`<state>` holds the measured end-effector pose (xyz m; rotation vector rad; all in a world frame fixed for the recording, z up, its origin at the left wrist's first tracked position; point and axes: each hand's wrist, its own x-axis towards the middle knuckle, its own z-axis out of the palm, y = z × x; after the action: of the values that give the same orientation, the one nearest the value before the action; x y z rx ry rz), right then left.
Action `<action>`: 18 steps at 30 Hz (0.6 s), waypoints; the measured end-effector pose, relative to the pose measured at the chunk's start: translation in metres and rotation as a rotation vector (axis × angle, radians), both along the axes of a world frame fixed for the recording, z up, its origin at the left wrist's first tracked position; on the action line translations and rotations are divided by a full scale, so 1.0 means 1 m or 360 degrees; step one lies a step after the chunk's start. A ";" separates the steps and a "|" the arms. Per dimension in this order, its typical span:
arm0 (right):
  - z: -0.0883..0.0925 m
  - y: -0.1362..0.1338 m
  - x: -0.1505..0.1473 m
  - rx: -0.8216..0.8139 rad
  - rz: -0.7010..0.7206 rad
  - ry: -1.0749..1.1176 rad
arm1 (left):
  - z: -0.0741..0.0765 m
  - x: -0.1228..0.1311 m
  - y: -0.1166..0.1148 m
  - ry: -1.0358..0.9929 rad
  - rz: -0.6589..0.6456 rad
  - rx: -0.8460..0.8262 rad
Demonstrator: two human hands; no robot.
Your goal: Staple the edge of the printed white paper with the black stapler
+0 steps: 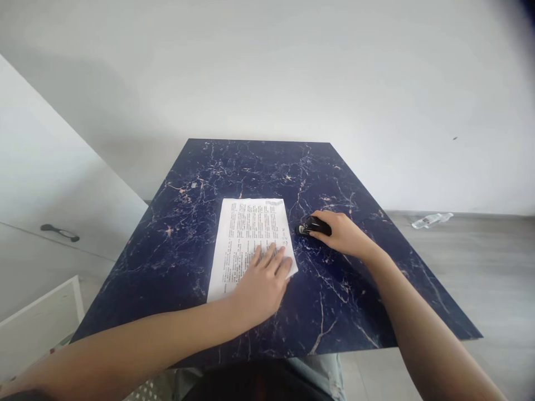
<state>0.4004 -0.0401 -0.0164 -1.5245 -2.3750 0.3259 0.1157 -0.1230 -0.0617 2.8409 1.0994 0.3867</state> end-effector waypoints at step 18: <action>0.009 -0.018 -0.028 -0.0063 0.0068 0.0182 | 0.004 -0.001 0.007 0.0102 -0.0131 0.0110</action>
<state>0.3725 -0.0585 -0.0078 -1.4336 -2.3279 0.4598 0.1151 -0.1165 -0.0577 2.9668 0.9945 0.3364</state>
